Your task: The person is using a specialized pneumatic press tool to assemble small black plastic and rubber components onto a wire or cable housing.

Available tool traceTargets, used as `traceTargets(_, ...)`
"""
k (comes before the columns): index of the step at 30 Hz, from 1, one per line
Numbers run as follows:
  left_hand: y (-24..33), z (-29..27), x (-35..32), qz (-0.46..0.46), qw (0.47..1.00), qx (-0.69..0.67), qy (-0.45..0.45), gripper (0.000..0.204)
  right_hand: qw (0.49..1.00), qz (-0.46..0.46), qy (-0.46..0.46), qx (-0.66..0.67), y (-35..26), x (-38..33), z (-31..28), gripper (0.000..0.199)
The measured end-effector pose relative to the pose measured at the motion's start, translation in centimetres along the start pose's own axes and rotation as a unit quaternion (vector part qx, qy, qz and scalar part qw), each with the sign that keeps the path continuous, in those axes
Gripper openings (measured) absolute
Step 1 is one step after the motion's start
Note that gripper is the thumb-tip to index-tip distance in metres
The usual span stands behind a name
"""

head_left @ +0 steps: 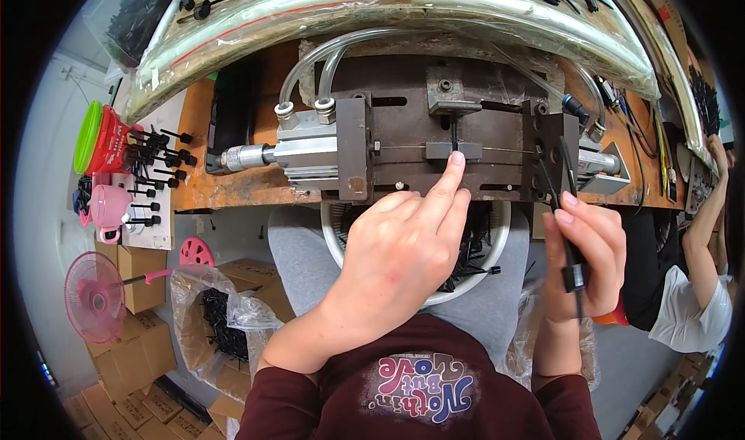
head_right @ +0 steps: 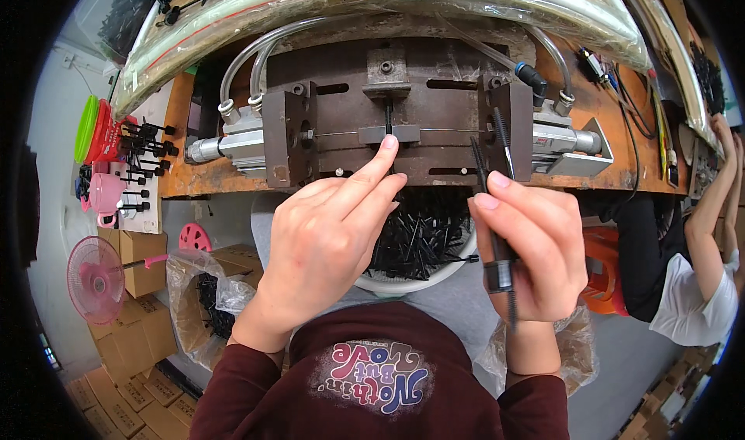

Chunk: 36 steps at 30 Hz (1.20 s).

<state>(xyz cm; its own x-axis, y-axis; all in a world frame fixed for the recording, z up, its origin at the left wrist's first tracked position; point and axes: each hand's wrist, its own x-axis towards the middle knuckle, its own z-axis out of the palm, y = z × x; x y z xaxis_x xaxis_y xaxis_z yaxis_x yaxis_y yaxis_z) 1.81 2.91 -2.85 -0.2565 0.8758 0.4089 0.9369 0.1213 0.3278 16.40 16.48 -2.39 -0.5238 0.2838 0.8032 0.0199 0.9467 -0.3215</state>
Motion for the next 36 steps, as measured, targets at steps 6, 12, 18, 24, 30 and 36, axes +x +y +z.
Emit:
traceTargets(6, -0.1, -0.3, 0.2, -0.011, 0.996, -0.08, 0.029, 0.027, 0.993, -0.081, -0.025, -0.079, -0.3, -0.6, 0.5, 0.033)
traceTargets(12, 1.7, -0.8, -1.0, 0.022, 0.933, -0.34, 0.112, 0.031, 0.987, -0.134, -0.045, -0.072, -1.1, -0.5, 1.7, 0.03)
traceTargets(18, 2.0, -1.3, -1.3, -0.009, 0.964, -0.249, 0.095, 0.038, 0.995, -0.084, -0.003, -0.048, -0.2, -0.4, 2.5, 0.03)
traceTargets(24, 0.2, 0.7, -1.5, -0.01, 0.99, -0.118, 0.076, 0.032, 0.955, 0.214, 0.054, 0.196, -0.3, -1.8, 0.8, 0.03)
traceTargets(30, -0.1, 0.7, -0.3, 0.029, 0.998, 0.033, 0.044, 0.023, 0.84, 0.408, -0.068, 0.352, -2.2, -0.1, -1.1, 0.019)
traceTargets(36, 0.3, -0.2, 0.4, 0.028, 0.999, 0.043, 0.005, 0.023, 0.788, 0.478, -0.11, 0.372, -1.8, 0.0, -1.1, 0.015)
